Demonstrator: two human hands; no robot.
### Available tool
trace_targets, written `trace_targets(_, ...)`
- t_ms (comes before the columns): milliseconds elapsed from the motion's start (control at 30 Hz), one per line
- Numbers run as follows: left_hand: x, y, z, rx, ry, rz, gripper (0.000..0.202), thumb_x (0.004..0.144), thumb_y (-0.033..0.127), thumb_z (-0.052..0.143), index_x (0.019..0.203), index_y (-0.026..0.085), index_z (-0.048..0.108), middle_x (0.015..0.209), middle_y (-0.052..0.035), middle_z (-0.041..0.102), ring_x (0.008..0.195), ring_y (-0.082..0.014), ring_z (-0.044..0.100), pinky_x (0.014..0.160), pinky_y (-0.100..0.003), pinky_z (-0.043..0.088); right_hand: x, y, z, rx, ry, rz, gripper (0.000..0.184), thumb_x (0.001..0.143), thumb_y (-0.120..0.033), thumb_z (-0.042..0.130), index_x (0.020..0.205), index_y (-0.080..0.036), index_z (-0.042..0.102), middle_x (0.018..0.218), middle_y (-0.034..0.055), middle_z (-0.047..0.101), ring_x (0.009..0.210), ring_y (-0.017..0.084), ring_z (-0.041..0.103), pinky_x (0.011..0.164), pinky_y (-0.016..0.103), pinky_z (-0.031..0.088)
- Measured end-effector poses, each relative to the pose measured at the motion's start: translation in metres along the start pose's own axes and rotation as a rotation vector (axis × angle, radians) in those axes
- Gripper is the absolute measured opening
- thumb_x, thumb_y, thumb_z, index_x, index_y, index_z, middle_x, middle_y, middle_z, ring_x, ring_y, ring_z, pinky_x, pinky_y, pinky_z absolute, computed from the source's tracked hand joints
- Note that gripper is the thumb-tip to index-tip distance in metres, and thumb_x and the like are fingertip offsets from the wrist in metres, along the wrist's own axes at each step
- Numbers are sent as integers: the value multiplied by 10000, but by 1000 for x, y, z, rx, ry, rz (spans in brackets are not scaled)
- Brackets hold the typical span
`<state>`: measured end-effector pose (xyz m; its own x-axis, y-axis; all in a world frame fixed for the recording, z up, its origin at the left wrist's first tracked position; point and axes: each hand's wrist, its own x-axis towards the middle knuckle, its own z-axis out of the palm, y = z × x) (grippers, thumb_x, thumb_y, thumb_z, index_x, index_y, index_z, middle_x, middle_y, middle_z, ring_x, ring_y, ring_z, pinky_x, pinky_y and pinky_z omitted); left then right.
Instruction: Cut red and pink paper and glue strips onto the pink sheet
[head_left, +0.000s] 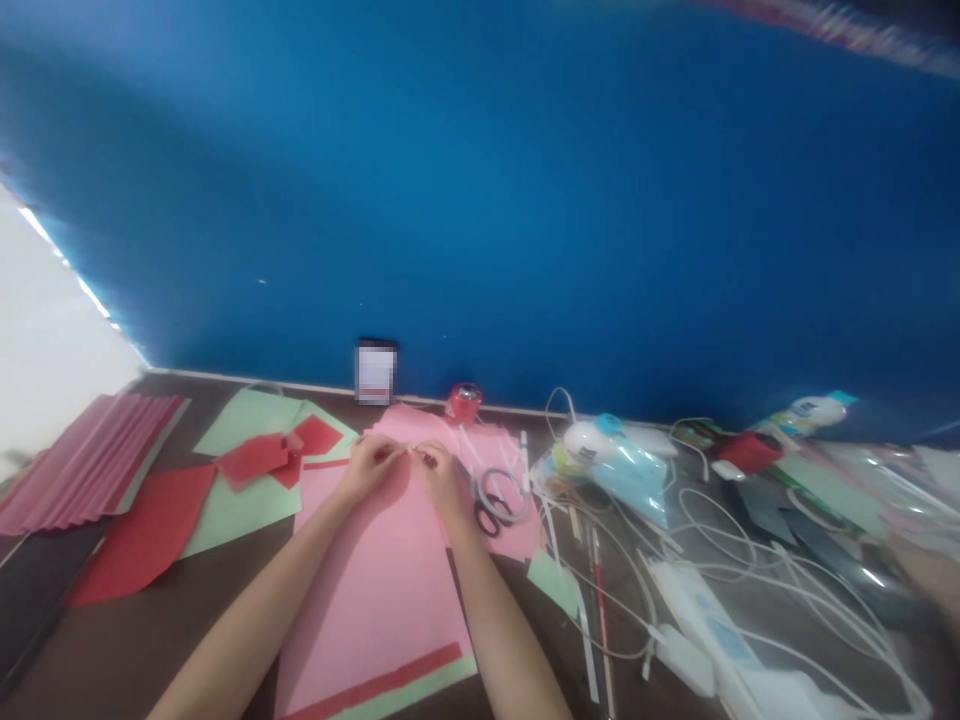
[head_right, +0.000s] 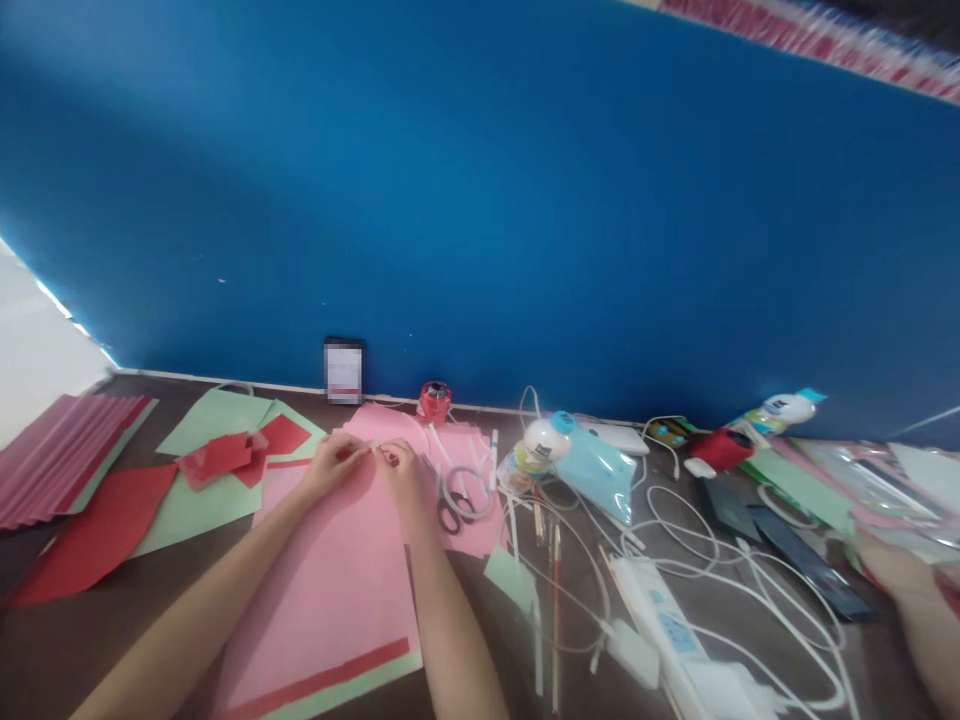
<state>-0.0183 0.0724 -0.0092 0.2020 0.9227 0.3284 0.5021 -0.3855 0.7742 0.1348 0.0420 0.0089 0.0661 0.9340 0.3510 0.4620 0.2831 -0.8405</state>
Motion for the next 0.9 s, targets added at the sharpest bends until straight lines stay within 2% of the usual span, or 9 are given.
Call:
trace_targets(133,-1,0,-1,-24,3,-12,287,804,422,507,716,179,632,753,-38,667,752,-182,584,803,-336,415,1,6,2,26,10,18,259,851,-331,401,750,-233,618,791,10,642,748,156,586,677,257,462)
trace_targets(233,-1,4,-2,-76,11,-21,309,799,437,514,695,173,635,721,-38,660,707,-172,579,726,-304,430,-2,11,3,-54,162,11,197,835,-313,438,848,-223,613,841,20,636,741,152,575,686,263,463)
trace_targets(333,-2,8,-2,-113,24,-49,338,803,452,504,669,166,622,688,-32,645,663,-159,567,656,-279,427,-7,11,5,-184,258,-117,132,795,-282,514,814,-196,612,827,39,617,767,157,570,717,266,454)
trace_targets(400,-2,10,-2,-108,32,-59,350,809,459,490,664,163,607,671,-25,630,645,-151,555,629,-269,420,-8,10,5,-257,238,-206,113,793,-268,534,775,-193,617,814,44,616,809,163,574,755,269,446)
trace_targets(467,-2,11,-2,-92,23,-50,364,818,467,475,660,160,589,661,-22,618,634,-146,546,624,-265,414,-9,9,6,-315,220,-238,113,802,-271,544,779,-195,625,817,44,622,819,164,577,770,272,442)
trace_targets(667,-2,9,-1,-47,1,-61,394,824,498,453,661,160,575,671,-24,615,644,-151,544,644,-273,418,-10,9,6,-390,238,-210,145,821,-303,548,856,-203,647,854,55,627,860,175,577,779,284,440)
trace_targets(900,-2,8,-2,-75,4,-36,338,816,446,485,685,164,616,707,-38,643,673,-159,560,661,-275,421,-8,12,8,-363,212,-204,134,814,-293,549,832,-211,654,837,55,617,845,179,564,775,294,439)
